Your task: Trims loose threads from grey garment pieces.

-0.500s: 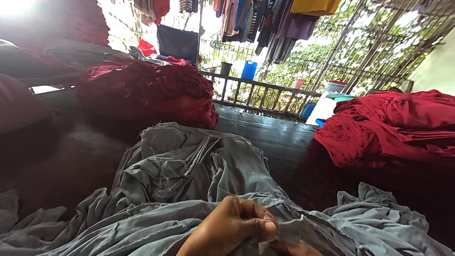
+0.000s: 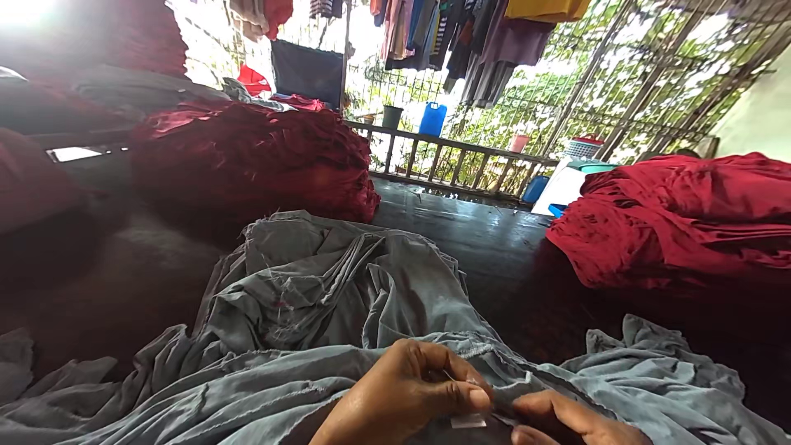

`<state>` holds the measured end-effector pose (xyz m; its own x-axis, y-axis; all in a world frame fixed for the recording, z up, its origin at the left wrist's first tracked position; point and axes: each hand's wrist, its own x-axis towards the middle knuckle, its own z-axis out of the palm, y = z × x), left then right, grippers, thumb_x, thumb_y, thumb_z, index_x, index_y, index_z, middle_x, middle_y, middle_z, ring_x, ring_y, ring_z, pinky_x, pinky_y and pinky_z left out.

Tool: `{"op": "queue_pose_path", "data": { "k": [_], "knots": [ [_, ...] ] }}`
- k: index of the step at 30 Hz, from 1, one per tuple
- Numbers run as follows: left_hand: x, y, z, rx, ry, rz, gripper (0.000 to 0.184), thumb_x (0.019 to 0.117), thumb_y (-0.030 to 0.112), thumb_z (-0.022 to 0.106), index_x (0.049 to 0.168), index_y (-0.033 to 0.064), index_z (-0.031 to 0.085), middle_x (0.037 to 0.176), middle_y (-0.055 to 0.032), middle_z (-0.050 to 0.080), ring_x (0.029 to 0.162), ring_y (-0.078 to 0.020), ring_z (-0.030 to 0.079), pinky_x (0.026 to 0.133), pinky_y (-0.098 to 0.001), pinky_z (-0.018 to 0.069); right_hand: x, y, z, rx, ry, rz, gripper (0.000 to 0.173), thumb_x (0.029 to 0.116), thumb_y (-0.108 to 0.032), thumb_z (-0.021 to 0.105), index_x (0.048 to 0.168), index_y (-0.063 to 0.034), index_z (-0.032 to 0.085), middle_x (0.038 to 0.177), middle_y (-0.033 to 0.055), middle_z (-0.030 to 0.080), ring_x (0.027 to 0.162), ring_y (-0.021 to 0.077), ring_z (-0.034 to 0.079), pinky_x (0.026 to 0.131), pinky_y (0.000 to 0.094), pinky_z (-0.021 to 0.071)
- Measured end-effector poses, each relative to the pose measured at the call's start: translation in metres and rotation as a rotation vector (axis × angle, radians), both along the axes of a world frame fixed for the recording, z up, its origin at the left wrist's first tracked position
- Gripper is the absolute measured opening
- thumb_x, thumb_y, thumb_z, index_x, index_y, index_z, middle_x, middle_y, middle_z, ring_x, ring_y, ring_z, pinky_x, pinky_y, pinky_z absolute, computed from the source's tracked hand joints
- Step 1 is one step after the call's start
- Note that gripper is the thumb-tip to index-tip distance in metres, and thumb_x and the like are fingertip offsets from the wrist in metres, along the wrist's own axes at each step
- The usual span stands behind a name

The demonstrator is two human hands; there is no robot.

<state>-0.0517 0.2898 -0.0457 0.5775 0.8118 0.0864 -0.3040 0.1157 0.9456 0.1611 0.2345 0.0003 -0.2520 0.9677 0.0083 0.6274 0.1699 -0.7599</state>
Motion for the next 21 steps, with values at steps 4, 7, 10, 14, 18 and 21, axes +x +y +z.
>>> {"op": "queue_pose_path", "data": {
  "k": [4,7,10,14,18,21],
  "knots": [
    [0.000,-0.001,0.006,0.000,0.044,0.026,0.013,0.0916,-0.002,0.062,0.090,0.0073,0.070,0.094,0.0105,0.070,0.084,0.0068,0.064,0.075,-0.0139,0.0540,0.004,0.002,0.002,-0.079,0.061,-0.015,0.032,0.1005,-0.015,0.060,0.110,0.0147,0.065,0.094,0.0132,0.069,0.081,0.0036,0.062,0.078,0.0224,0.0509],
    [0.000,-0.001,0.004,0.029,0.021,0.039,0.011,0.0910,-0.003,0.063,0.090,0.0058,0.070,0.096,0.0091,0.069,0.085,0.0060,0.064,0.077,-0.0141,0.0540,0.001,0.001,0.000,-0.087,0.091,-0.016,0.033,0.1020,-0.017,0.059,0.112,0.0143,0.065,0.094,0.0115,0.069,0.080,0.0019,0.060,0.076,0.0209,0.0501],
    [0.001,0.000,0.003,0.057,-0.002,0.043,0.012,0.0907,-0.003,0.063,0.090,0.0067,0.070,0.097,0.0095,0.069,0.087,0.0060,0.064,0.077,-0.0140,0.0538,-0.004,-0.004,-0.008,-0.082,0.233,-0.054,0.031,0.1055,-0.016,0.050,0.112,0.0115,0.063,0.091,-0.0005,0.064,0.075,-0.0067,0.054,0.070,0.0142,0.0461],
    [0.002,0.001,-0.001,0.046,-0.028,0.041,0.014,0.0928,-0.002,0.061,0.092,0.0089,0.070,0.097,0.0120,0.070,0.087,0.0074,0.064,0.077,-0.0135,0.0540,-0.016,-0.010,-0.021,-0.062,0.478,-0.155,0.025,0.1002,-0.011,0.057,0.116,0.0080,0.059,0.095,-0.0075,0.064,0.078,-0.0084,0.057,0.072,0.0136,0.0486],
    [0.004,0.001,-0.007,0.053,-0.114,0.006,0.015,0.0934,-0.001,0.062,0.092,0.0117,0.071,0.101,0.0120,0.070,0.093,0.0047,0.066,0.081,-0.0162,0.0555,-0.029,-0.007,-0.021,-0.040,0.527,-0.225,0.015,0.0943,0.000,0.060,0.108,0.0020,0.065,0.088,-0.0135,0.066,0.074,-0.0104,0.058,0.069,0.0123,0.0491],
    [0.004,0.002,-0.007,0.062,-0.123,0.027,0.015,0.0925,-0.001,0.063,0.091,0.0115,0.072,0.101,0.0116,0.071,0.095,0.0031,0.066,0.084,-0.0178,0.0556,-0.035,-0.004,-0.019,-0.017,0.405,-0.218,0.018,0.0942,-0.003,0.064,0.106,0.0100,0.068,0.088,-0.0038,0.067,0.077,-0.0088,0.058,0.074,0.0125,0.0486]
  ]
}}
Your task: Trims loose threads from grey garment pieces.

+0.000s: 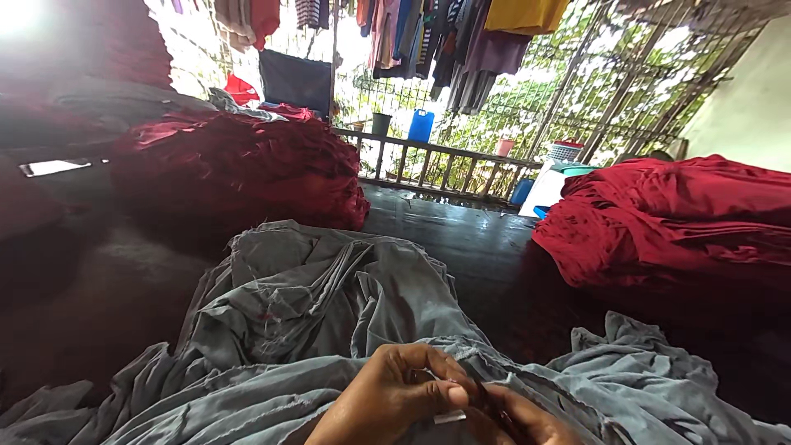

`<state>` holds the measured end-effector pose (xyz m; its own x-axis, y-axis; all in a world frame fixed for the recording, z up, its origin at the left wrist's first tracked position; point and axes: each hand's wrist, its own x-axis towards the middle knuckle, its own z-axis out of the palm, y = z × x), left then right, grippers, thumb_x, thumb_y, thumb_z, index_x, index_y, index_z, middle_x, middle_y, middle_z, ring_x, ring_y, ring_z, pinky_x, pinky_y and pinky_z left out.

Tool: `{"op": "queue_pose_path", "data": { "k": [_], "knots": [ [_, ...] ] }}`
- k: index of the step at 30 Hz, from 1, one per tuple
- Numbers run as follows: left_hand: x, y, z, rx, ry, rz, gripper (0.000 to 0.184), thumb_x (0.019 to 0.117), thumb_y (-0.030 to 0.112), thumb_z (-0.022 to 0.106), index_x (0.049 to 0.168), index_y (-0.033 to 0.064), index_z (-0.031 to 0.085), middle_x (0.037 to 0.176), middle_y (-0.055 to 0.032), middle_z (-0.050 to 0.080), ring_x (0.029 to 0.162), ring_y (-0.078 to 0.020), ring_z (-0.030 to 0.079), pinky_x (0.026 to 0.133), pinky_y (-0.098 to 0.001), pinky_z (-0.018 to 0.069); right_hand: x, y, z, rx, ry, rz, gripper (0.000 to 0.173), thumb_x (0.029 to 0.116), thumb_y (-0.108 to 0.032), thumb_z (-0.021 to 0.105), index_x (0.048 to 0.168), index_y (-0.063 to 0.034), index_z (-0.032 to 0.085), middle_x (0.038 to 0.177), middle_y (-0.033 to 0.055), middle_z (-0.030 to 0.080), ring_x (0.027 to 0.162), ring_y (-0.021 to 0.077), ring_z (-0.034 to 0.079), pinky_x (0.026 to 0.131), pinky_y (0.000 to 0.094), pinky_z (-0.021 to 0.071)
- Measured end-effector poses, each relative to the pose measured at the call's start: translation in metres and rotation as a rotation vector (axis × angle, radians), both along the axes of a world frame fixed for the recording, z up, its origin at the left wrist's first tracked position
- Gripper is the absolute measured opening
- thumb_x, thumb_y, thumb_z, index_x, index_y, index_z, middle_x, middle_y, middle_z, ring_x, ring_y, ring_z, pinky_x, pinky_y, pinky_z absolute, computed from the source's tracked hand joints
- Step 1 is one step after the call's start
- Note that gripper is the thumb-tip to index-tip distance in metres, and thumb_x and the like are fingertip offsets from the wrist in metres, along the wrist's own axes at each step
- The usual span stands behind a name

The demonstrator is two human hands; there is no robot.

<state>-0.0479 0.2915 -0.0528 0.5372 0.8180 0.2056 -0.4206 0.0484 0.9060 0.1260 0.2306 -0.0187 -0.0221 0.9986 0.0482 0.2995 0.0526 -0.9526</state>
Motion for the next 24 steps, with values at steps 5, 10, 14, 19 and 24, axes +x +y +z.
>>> {"op": "queue_pose_path", "data": {
  "k": [5,10,14,19,24],
  "knots": [
    [-0.002,-0.002,0.004,-0.008,0.066,0.048,0.016,0.0855,-0.009,0.066,0.087,0.0066,0.070,0.101,0.0084,0.069,0.090,0.0028,0.067,0.080,-0.0170,0.0573,0.002,0.009,0.003,-0.035,0.069,0.005,0.009,0.0914,0.003,0.063,0.099,-0.0007,0.067,0.083,-0.0124,0.066,0.074,-0.0098,0.059,0.070,0.0124,0.0502],
    [-0.003,-0.003,0.012,0.007,0.208,0.041,0.015,0.0826,-0.006,0.072,0.095,0.0012,0.070,0.098,0.0065,0.070,0.081,0.0048,0.064,0.075,-0.0143,0.0551,0.009,0.017,0.008,-0.128,0.077,0.019,0.012,0.0970,0.000,0.053,0.096,-0.0081,0.062,0.073,-0.0164,0.055,0.060,-0.0103,0.048,0.057,0.0110,0.0402],
    [-0.004,-0.005,0.018,0.057,0.404,0.037,0.021,0.0848,0.000,0.075,0.105,-0.0043,0.072,0.097,-0.0013,0.071,0.078,0.0029,0.064,0.073,-0.0141,0.0537,0.011,0.018,0.012,-0.044,0.004,0.050,0.008,0.0988,-0.003,0.054,0.098,-0.0052,0.061,0.074,-0.0155,0.049,0.058,-0.0113,0.040,0.055,0.0097,0.0354],
    [-0.003,-0.004,0.013,0.231,0.479,0.070,0.011,0.0888,0.003,0.072,0.092,-0.0067,0.075,0.103,-0.0123,0.071,0.088,-0.0011,0.065,0.078,-0.0139,0.0511,0.009,0.018,0.013,0.101,0.003,0.097,0.011,0.1000,-0.005,0.055,0.100,0.0026,0.063,0.080,-0.0113,0.055,0.064,-0.0124,0.044,0.060,0.0081,0.0384],
    [-0.009,-0.002,0.014,0.071,0.401,0.082,0.009,0.0942,0.006,0.065,0.095,-0.0005,0.071,0.090,0.0035,0.071,0.075,0.0073,0.061,0.069,-0.0118,0.0497,0.014,0.006,0.005,0.110,-0.100,0.104,0.038,0.1065,-0.017,0.047,0.119,0.0172,0.056,0.086,-0.0022,0.059,0.072,-0.0072,0.049,0.067,0.0129,0.0427]
  ]
}}
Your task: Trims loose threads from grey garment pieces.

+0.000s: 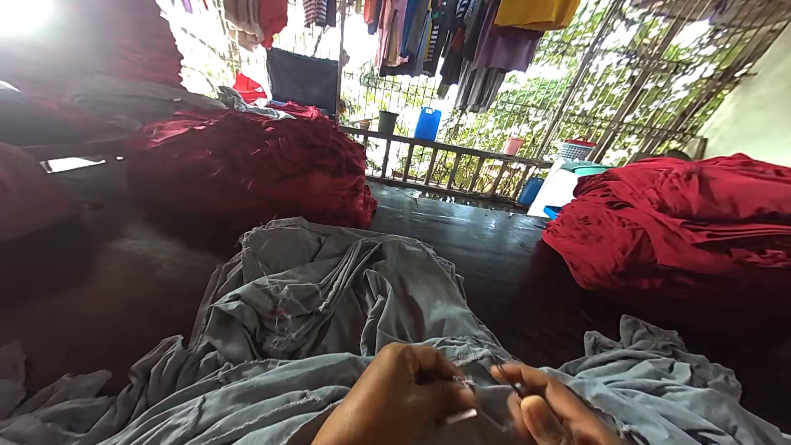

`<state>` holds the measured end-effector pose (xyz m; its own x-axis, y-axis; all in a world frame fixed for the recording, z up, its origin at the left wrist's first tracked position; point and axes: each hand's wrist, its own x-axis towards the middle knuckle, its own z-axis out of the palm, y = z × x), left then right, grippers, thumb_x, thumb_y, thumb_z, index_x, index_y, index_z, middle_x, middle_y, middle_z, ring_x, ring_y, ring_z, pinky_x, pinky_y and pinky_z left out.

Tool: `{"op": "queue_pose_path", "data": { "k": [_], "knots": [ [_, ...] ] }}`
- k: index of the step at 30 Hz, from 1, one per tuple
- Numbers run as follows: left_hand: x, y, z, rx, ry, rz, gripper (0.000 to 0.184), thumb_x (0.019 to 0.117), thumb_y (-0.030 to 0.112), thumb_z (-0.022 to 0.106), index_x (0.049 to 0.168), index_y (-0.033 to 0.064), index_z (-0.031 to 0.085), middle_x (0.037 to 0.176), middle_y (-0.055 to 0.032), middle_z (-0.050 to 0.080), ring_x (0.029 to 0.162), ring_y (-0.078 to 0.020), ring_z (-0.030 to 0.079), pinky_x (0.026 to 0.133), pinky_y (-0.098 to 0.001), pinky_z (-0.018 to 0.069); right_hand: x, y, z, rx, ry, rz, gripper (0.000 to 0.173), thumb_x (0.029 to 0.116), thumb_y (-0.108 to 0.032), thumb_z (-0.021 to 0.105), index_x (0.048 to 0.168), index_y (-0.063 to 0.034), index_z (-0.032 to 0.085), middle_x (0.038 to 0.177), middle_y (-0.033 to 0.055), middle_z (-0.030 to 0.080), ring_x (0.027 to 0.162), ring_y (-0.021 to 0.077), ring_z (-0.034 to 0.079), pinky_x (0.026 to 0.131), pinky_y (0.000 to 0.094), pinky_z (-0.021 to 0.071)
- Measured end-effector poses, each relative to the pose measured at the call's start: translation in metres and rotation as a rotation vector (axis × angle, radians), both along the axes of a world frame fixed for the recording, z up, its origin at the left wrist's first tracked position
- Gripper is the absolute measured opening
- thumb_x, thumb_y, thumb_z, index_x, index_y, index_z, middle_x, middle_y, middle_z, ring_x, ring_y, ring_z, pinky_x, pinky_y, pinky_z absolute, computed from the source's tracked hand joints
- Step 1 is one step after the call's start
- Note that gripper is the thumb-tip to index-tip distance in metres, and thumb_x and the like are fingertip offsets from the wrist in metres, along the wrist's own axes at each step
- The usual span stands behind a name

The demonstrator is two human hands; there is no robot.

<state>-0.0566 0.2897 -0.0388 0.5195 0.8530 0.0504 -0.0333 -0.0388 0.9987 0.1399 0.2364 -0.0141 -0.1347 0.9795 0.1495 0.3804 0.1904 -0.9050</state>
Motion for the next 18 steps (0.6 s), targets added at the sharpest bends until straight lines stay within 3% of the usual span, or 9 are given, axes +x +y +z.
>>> {"op": "queue_pose_path", "data": {
  "k": [2,5,7,9,11,13,15,18],
  "knots": [
    [-0.001,0.001,-0.001,-0.031,-0.045,-0.008,0.006,0.0956,0.008,0.065,0.093,0.0038,0.069,0.084,0.0086,0.068,0.072,0.0088,0.059,0.066,-0.0113,0.0484,0.005,-0.005,0.001,-0.037,-0.115,0.024,0.035,0.1052,-0.013,0.048,0.119,0.0176,0.058,0.093,0.0099,0.067,0.079,0.0003,0.059,0.074,0.0193,0.0496],
    [-0.001,0.000,0.002,-0.037,-0.062,-0.032,0.006,0.0964,0.009,0.064,0.092,0.0056,0.066,0.083,0.0096,0.068,0.071,0.0095,0.058,0.065,-0.0106,0.0472,0.012,-0.008,0.011,-0.095,-0.204,0.063,0.034,0.1040,-0.013,0.052,0.119,0.0161,0.060,0.095,0.0142,0.069,0.079,0.0048,0.062,0.074,0.0237,0.0512],
    [0.000,-0.002,0.005,-0.038,-0.063,-0.038,0.007,0.0967,0.009,0.064,0.093,0.0040,0.067,0.087,0.0074,0.070,0.075,0.0088,0.060,0.068,-0.0113,0.0485,0.016,-0.009,0.015,-0.041,-0.159,0.034,0.036,0.1040,-0.015,0.053,0.118,0.0176,0.059,0.094,0.0099,0.067,0.078,0.0005,0.059,0.073,0.0197,0.0497],
    [0.001,-0.004,0.007,-0.037,-0.051,-0.039,0.007,0.0966,0.008,0.064,0.094,0.0025,0.067,0.089,0.0053,0.071,0.077,0.0081,0.061,0.069,-0.0118,0.0489,0.017,-0.009,0.014,0.041,-0.030,-0.009,0.038,0.1012,-0.021,0.061,0.116,0.0141,0.057,0.087,-0.0051,0.058,0.074,-0.0072,0.051,0.069,0.0136,0.0448],
    [0.002,-0.005,0.008,-0.029,-0.035,-0.039,0.006,0.0952,0.006,0.065,0.094,0.0007,0.068,0.086,0.0051,0.070,0.074,0.0080,0.060,0.068,-0.0115,0.0486,0.011,-0.009,0.011,0.101,0.110,0.002,0.027,0.0978,-0.015,0.066,0.113,0.0067,0.060,0.085,-0.0143,0.058,0.073,-0.0108,0.050,0.067,0.0111,0.0440],
    [0.004,-0.006,0.010,-0.019,-0.001,-0.040,0.006,0.0937,0.003,0.066,0.094,-0.0013,0.070,0.084,0.0047,0.068,0.072,0.0076,0.059,0.067,-0.0112,0.0479,-0.001,-0.010,0.006,0.124,0.155,0.017,0.014,0.0979,-0.005,0.062,0.107,0.0059,0.063,0.089,-0.0115,0.065,0.077,-0.0117,0.055,0.070,0.0106,0.0473],
    [0.005,-0.006,0.012,0.000,0.010,-0.041,0.006,0.0926,0.001,0.067,0.094,-0.0032,0.070,0.088,0.0019,0.069,0.074,0.0072,0.059,0.068,-0.0109,0.0487,-0.016,-0.011,-0.001,0.112,0.166,-0.034,0.010,0.0975,-0.003,0.061,0.101,0.0067,0.062,0.085,-0.0091,0.062,0.073,-0.0107,0.053,0.067,0.0106,0.0451],
    [0.006,-0.006,0.008,0.043,-0.014,-0.022,0.007,0.0915,-0.001,0.066,0.093,-0.0053,0.071,0.099,-0.0038,0.070,0.081,0.0055,0.060,0.072,-0.0113,0.0488,-0.031,-0.012,-0.011,0.049,0.214,-0.131,0.011,0.0934,0.000,0.064,0.102,0.0010,0.058,0.084,-0.0120,0.062,0.073,-0.0088,0.057,0.070,0.0129,0.0493]
  ]
}}
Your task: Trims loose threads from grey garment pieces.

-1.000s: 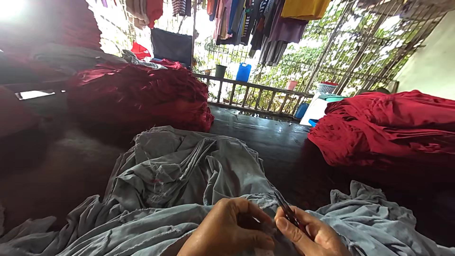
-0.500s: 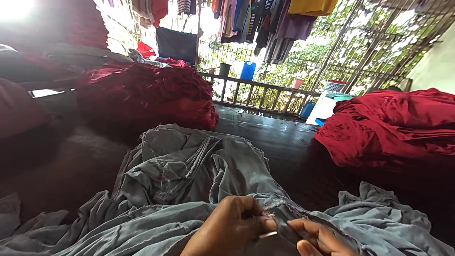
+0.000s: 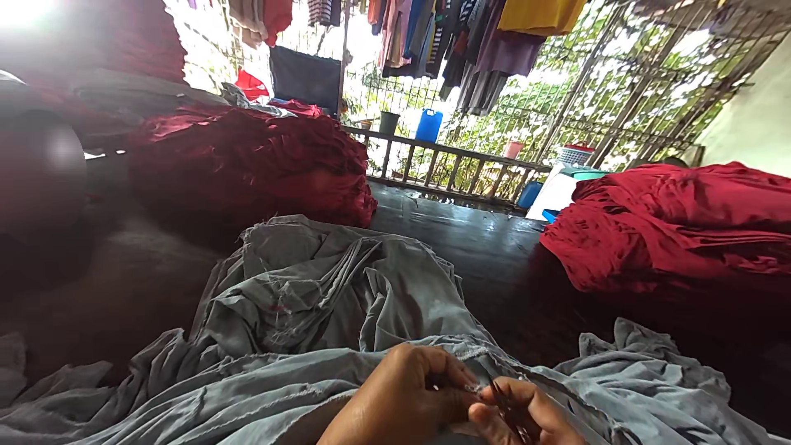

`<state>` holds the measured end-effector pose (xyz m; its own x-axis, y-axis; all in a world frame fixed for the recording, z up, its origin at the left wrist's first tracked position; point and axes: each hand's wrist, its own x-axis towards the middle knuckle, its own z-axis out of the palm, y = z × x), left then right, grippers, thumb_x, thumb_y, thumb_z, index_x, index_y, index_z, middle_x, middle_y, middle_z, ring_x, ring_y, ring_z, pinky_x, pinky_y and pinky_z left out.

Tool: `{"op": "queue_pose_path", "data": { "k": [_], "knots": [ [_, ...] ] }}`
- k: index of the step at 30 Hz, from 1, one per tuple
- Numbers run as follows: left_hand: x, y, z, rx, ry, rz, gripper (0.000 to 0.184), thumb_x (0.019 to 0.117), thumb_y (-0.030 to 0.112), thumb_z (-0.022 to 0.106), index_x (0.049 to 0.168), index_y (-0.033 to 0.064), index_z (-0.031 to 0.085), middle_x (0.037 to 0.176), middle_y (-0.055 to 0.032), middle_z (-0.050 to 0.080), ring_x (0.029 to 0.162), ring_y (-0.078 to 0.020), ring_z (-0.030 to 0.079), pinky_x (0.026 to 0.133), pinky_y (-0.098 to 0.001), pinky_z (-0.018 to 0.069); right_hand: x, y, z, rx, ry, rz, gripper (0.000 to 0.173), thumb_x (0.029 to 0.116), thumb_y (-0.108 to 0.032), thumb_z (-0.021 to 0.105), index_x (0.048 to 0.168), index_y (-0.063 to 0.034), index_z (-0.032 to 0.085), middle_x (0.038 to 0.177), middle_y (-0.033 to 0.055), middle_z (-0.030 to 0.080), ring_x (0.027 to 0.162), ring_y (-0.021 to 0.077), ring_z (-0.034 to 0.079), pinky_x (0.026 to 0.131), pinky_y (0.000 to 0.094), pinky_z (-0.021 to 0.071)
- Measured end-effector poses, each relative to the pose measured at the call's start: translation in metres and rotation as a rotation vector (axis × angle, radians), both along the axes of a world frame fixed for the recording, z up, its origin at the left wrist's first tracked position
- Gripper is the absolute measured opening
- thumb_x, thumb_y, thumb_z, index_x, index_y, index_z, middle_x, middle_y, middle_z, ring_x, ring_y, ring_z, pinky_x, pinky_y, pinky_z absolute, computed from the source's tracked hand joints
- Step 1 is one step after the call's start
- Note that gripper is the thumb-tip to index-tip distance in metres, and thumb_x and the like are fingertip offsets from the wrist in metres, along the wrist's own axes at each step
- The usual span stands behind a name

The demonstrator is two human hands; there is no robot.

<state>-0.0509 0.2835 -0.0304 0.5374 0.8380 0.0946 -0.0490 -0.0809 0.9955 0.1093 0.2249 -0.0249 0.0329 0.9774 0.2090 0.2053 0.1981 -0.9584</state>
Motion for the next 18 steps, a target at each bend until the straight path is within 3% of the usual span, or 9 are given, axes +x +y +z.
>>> {"op": "queue_pose_path", "data": {
  "k": [2,5,10,14,16,18],
  "knots": [
    [0.001,0.001,-0.005,-0.022,-0.052,0.011,0.006,0.0916,-0.001,0.065,0.092,-0.0038,0.071,0.097,-0.0014,0.069,0.082,0.0054,0.060,0.072,-0.0116,0.0495,-0.003,-0.001,-0.004,-0.038,0.029,-0.022,0.017,0.0899,0.004,0.066,0.104,0.0008,0.057,0.086,-0.0115,0.063,0.075,-0.0069,0.061,0.073,0.0152,0.0538],
    [-0.002,0.004,-0.008,-0.101,-0.111,-0.009,0.008,0.0937,0.002,0.062,0.091,0.0024,0.070,0.091,0.0069,0.067,0.079,0.0077,0.060,0.072,-0.0118,0.0501,-0.003,-0.002,-0.008,-0.048,-0.011,-0.021,0.023,0.0859,0.003,0.071,0.104,0.0043,0.056,0.084,-0.0091,0.061,0.073,-0.0067,0.057,0.070,0.0146,0.0503],
    [-0.004,0.004,-0.008,-0.163,-0.141,0.000,0.009,0.0945,0.001,0.061,0.091,0.0064,0.068,0.093,0.0096,0.068,0.080,0.0078,0.062,0.072,-0.0123,0.0528,-0.003,-0.003,-0.009,-0.030,-0.078,-0.040,0.026,0.0860,0.000,0.073,0.105,0.0086,0.057,0.086,-0.0046,0.062,0.073,-0.0063,0.057,0.070,0.0137,0.0499],
    [-0.004,0.003,-0.005,-0.184,-0.159,-0.007,0.007,0.0953,0.003,0.062,0.093,0.0074,0.067,0.094,0.0101,0.068,0.081,0.0075,0.064,0.072,-0.0130,0.0541,0.012,-0.005,0.002,-0.064,-0.168,0.063,0.036,0.0917,-0.011,0.071,0.113,0.0139,0.055,0.090,0.0018,0.063,0.077,-0.0029,0.058,0.073,0.0165,0.0508],
    [-0.004,0.003,-0.005,-0.175,-0.163,0.001,0.007,0.0950,0.003,0.062,0.093,0.0066,0.067,0.095,0.0096,0.068,0.081,0.0072,0.064,0.073,-0.0131,0.0541,0.026,-0.004,0.009,-0.074,-0.248,0.134,0.038,0.0997,-0.020,0.062,0.113,0.0157,0.057,0.088,0.0040,0.064,0.075,-0.0022,0.057,0.070,0.0177,0.0490],
    [-0.004,0.003,-0.006,-0.155,-0.157,0.011,0.006,0.0946,0.004,0.063,0.093,0.0061,0.068,0.095,0.0091,0.068,0.083,0.0068,0.063,0.074,-0.0134,0.0537,0.040,0.000,0.018,-0.109,-0.348,0.200,0.034,0.1036,-0.016,0.052,0.111,0.0160,0.060,0.090,0.0082,0.066,0.077,0.0003,0.058,0.072,0.0200,0.0492]
  ]
}}
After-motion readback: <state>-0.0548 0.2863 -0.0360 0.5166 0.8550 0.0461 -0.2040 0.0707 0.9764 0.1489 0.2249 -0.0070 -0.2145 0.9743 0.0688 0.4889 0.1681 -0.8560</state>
